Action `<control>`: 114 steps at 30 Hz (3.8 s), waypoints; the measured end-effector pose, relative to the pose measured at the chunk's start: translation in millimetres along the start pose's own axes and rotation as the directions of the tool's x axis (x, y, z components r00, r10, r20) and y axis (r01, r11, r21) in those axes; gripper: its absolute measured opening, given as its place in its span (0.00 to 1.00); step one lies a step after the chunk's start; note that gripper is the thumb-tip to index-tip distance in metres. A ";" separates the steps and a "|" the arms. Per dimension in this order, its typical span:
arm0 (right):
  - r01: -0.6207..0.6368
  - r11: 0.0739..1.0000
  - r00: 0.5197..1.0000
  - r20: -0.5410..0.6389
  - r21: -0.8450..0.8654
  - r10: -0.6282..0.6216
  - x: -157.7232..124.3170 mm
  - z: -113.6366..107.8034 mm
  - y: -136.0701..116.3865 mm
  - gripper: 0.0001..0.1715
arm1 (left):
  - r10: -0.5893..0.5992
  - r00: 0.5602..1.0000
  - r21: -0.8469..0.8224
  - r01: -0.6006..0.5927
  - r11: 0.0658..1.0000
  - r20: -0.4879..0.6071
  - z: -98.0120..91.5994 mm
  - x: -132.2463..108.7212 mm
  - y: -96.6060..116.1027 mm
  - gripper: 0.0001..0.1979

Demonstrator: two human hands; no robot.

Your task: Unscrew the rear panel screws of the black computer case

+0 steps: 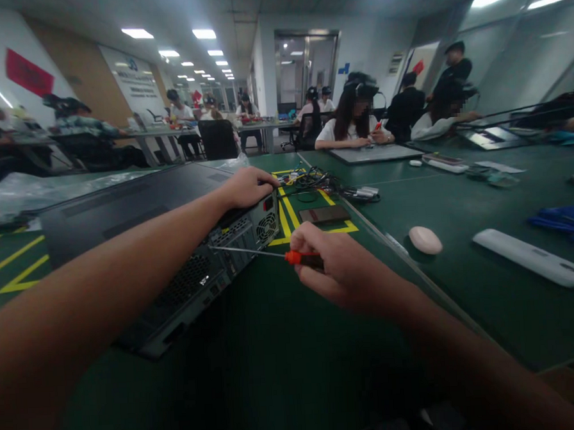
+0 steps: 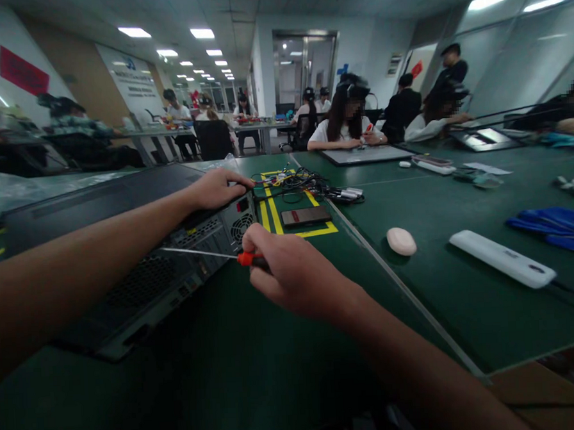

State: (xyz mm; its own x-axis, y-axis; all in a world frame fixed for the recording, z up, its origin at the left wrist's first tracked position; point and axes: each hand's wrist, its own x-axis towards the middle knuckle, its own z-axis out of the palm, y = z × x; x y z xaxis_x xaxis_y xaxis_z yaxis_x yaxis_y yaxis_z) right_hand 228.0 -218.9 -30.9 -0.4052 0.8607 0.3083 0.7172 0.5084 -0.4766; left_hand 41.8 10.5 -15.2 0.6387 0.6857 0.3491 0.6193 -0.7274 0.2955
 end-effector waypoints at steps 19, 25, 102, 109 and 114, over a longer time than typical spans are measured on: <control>0.120 0.992 0.942 -0.321 0.045 -0.099 6.2 66.5 19.0 0.12 | 0.043 0.999 -0.027 -0.043 0.999 -0.009 2.3 3.5 -4.8 0.21; 0.142 0.989 0.931 -0.344 0.040 -0.120 8.5 71.6 20.6 0.13 | 0.047 0.999 -0.030 -0.048 0.998 -0.008 1.3 3.7 -4.0 0.22; 0.155 0.988 0.886 -0.446 0.027 -0.127 7.3 95.8 18.1 0.08 | -0.106 0.969 0.171 0.067 0.983 0.225 -14.5 -7.2 -8.8 0.40; 0.141 0.990 0.890 -0.441 0.027 -0.115 6.7 96.4 18.7 0.08 | -0.112 0.973 0.176 0.076 0.981 0.202 -14.8 -7.3 -9.9 0.40; 0.138 0.990 0.894 -0.435 0.029 -0.112 5.7 95.6 17.6 0.09 | -0.126 0.972 0.181 0.090 0.979 0.199 -13.5 -6.8 -9.5 0.41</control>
State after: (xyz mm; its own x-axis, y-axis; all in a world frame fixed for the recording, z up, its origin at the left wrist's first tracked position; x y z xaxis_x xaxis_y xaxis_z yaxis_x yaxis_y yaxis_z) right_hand 184.1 -202.4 -116.2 -0.1958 0.7002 0.6865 0.6374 0.6229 -0.4535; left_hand 25.3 12.4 -8.4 0.6338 0.7633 0.1254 0.7464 -0.6460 0.1597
